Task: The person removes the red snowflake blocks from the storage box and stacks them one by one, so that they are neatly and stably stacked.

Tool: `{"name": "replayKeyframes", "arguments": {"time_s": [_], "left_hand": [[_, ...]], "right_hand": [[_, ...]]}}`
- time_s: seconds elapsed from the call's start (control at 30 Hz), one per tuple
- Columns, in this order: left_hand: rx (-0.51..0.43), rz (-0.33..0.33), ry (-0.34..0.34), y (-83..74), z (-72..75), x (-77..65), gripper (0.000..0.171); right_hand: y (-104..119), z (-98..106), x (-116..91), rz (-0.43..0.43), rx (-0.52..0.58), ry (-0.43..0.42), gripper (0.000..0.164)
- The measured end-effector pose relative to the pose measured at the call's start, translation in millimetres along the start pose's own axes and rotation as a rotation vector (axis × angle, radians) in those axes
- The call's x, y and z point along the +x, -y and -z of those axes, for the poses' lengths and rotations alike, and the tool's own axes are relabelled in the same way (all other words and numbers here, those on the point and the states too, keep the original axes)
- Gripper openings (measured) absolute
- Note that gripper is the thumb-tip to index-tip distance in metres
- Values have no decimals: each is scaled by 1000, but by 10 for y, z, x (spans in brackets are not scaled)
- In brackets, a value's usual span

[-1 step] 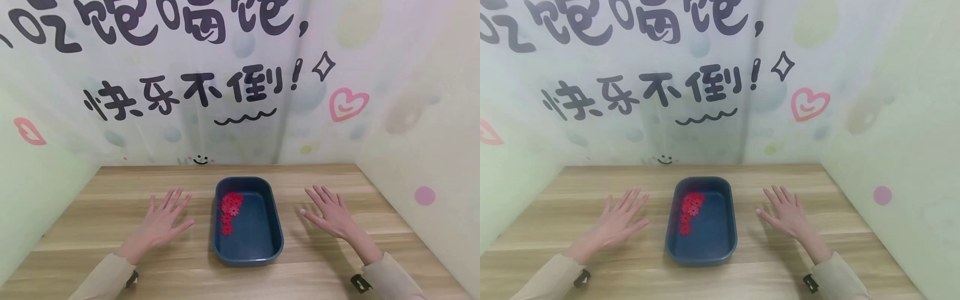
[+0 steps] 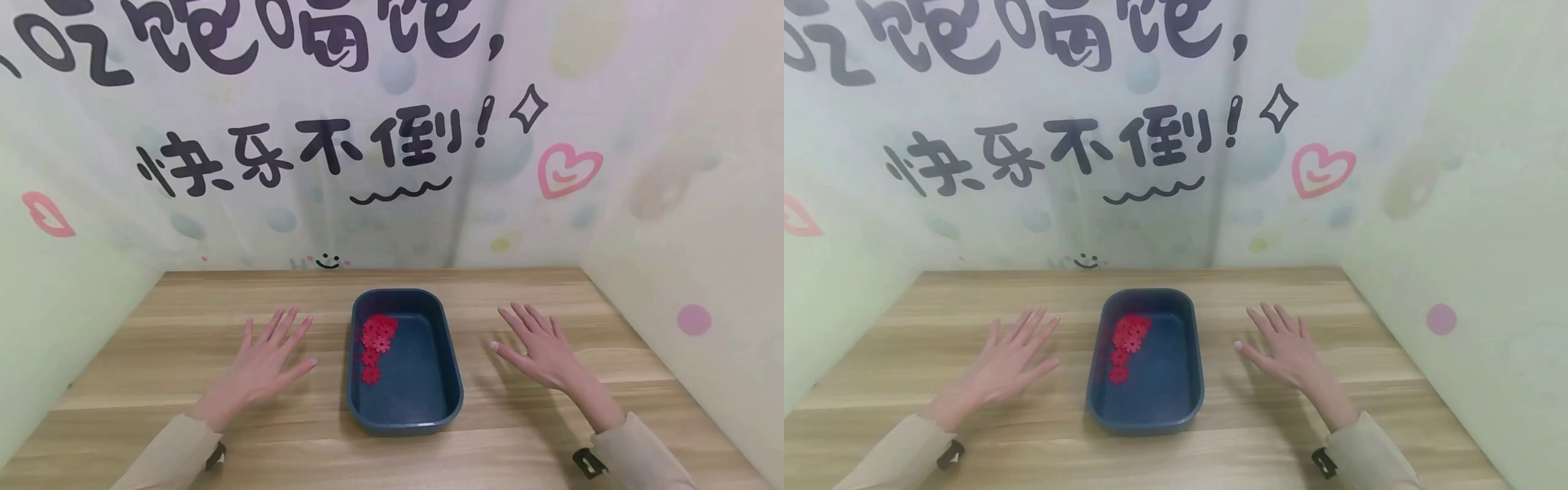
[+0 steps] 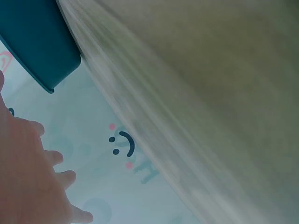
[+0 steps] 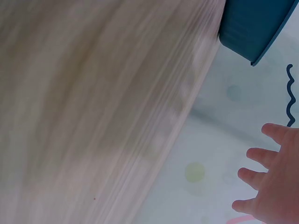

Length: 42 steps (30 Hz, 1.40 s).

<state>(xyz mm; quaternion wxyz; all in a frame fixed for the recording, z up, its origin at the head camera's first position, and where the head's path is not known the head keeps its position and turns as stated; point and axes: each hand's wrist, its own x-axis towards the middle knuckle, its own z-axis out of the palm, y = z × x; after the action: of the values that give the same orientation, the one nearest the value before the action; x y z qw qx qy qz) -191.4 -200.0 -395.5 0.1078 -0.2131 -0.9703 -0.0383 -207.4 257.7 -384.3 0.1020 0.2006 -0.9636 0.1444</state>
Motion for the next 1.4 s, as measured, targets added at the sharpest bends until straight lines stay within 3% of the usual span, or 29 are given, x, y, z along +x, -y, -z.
{"name": "replayKeyframes", "arguments": {"time_s": [0.53, 0.7, 0.83, 1.0, 1.17, 1.4], "left_hand": [[-15, -22, -10, -51, 40, -19, 71], [-29, -42, 5, -152, 137, -17, 71], [-66, -98, -14, -298, 201, -34, 72], [-46, -173, -47, -505, 235, -91, 73], [-65, -212, -17, -683, 236, -170, 74], [-106, -193, 51, -846, 208, -256, 74]], "right_hand": [[-5, 28, -14, -6, 30, -2, 67], [-19, 83, 30, 29, 148, -91, 59], [-15, 140, 84, 31, 323, -148, 51], [80, 216, 177, -5, 515, -178, 45], [214, 283, 304, -54, 597, -154, 42], [350, 333, 521, -44, 629, -82, 42]]}}
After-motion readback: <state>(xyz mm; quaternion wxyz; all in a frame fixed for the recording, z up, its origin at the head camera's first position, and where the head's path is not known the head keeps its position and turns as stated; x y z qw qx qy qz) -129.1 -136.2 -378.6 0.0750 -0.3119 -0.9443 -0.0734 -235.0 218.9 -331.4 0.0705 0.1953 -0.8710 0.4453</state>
